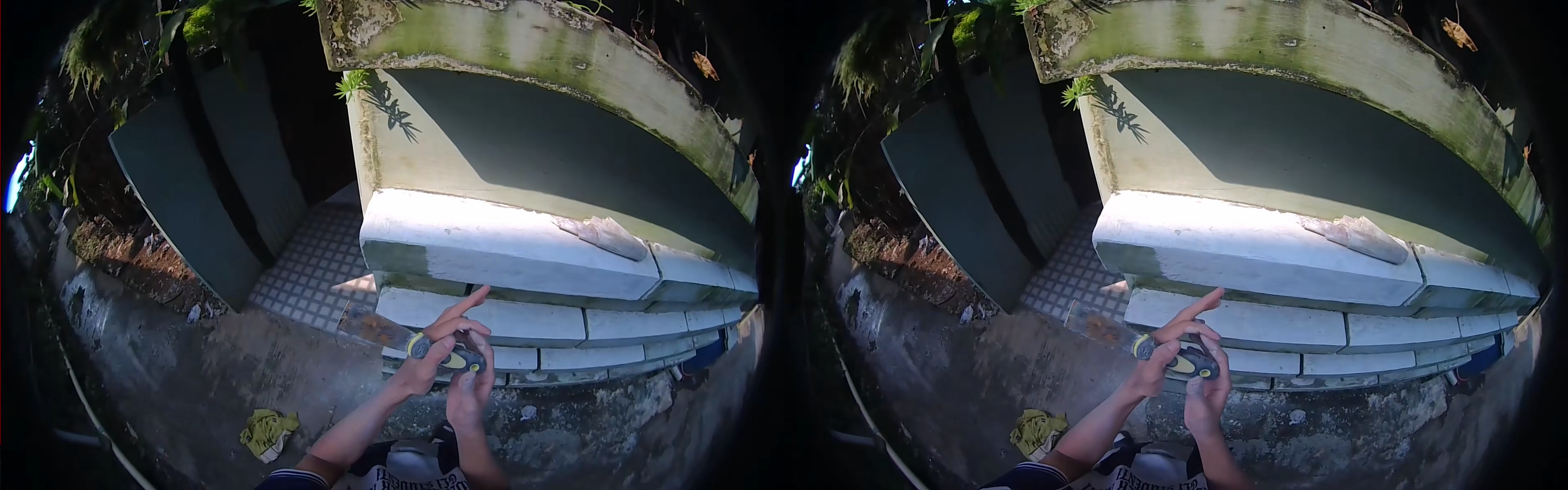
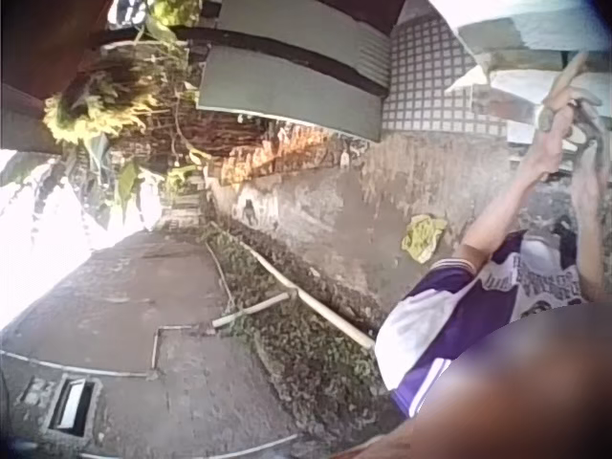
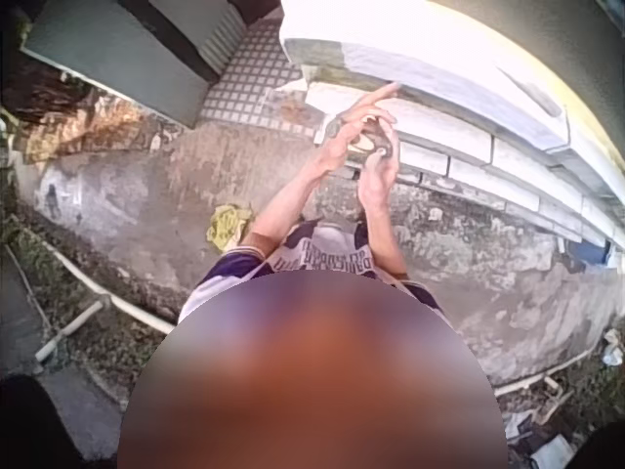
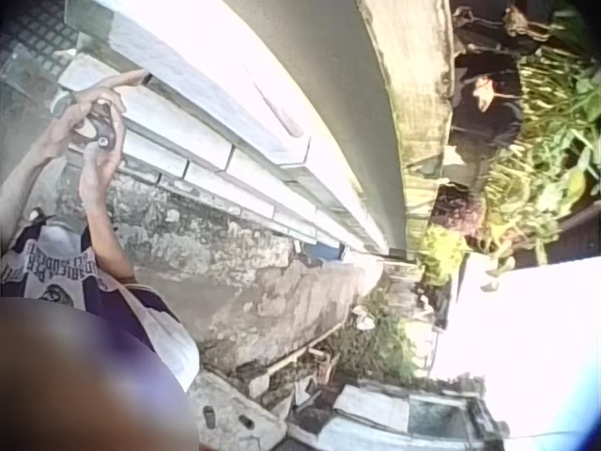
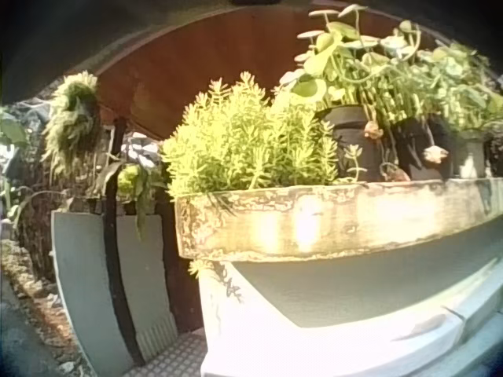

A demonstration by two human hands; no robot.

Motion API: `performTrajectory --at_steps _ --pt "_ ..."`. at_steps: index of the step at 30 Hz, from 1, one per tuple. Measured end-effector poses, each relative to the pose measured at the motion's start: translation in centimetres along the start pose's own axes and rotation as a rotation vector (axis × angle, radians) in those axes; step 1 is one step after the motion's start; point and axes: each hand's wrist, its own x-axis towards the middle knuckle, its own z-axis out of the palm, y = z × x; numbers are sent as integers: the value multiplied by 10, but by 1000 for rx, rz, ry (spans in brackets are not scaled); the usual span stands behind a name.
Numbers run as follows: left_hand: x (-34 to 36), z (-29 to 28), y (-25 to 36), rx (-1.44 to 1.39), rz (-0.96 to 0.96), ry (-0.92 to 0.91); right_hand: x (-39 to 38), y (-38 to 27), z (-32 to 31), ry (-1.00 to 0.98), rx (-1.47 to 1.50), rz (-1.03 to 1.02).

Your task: The person is scraping the old paint and applying some putty to the wall.

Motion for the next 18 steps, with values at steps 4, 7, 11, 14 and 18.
performTrajectory --at_steps 4,7,11,14,18 --pt "12 2 -5 -117 -182 -171 10 -8 6 95 135 -67" --pt "19 7 -9 17 -95 -113 15 -10 9 96 567 17" --pt "21 6 -16 17 -135 -92 19 -4 7 183 725 82" --pt "15 10 -11 -32 -199 -98 25 -5 13 135 805 -34" --pt "-24 -10 -38 234 -126 -269 31 -22 8 190 721 -224"
